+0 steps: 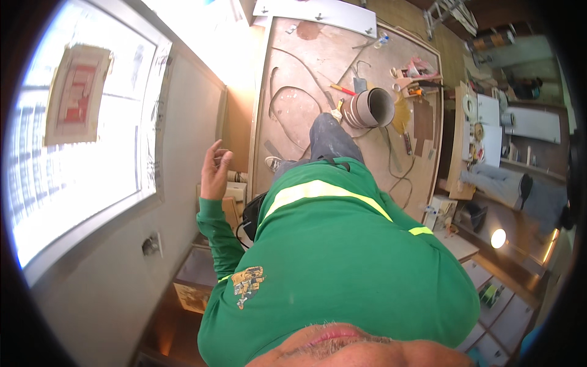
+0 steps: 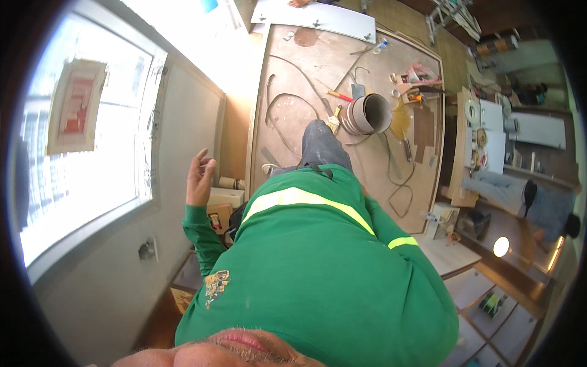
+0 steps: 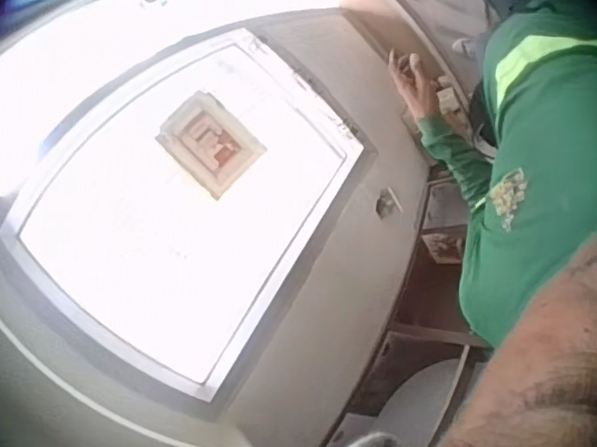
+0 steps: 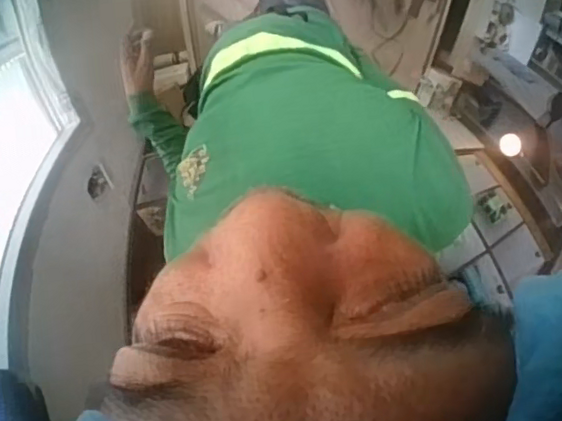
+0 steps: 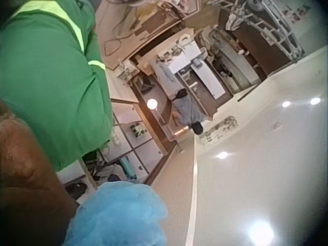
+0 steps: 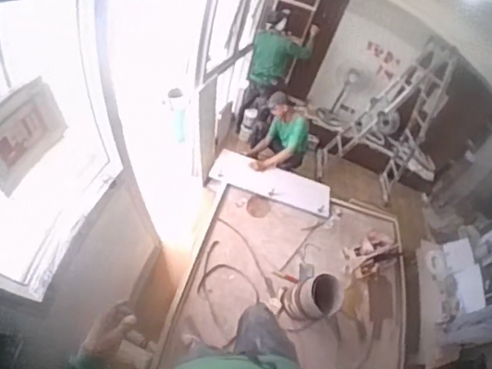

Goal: The person handles small hardware and then picks up and moves several wooden planks and trim pieces around a cluttered construction site. They place some pieces into a cardboard box and continue moving materials across the floor.

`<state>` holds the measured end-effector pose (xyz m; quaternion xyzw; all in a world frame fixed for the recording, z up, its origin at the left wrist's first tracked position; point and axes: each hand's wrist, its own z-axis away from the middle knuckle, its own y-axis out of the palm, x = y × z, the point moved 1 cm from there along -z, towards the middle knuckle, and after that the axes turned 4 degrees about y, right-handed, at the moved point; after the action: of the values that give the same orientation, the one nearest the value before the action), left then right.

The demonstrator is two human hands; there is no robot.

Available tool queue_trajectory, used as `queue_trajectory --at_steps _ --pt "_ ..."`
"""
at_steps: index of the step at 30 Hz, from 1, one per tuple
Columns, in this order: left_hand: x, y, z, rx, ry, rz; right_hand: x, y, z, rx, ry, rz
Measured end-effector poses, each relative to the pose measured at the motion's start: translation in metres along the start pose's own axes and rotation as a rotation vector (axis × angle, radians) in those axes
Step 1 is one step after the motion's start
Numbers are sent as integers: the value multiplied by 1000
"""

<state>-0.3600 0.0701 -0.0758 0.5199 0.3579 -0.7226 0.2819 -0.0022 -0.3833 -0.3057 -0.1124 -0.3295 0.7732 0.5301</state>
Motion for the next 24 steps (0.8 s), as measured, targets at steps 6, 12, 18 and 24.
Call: queue_trajectory --at_steps 6,12,18,24 --pt "-27 20 -38 375 71 -352 29 -33 -24 -250 -107 0" --pt "-38 38 -75 524 109 -548 6 -24 -27 -136 50 -379" --pt "-66 63 -131 628 131 -683 16 26 -38 7 331 -662" --pt "-108 104 -216 766 88 -817 38 46 -105 -34 -260 -30"
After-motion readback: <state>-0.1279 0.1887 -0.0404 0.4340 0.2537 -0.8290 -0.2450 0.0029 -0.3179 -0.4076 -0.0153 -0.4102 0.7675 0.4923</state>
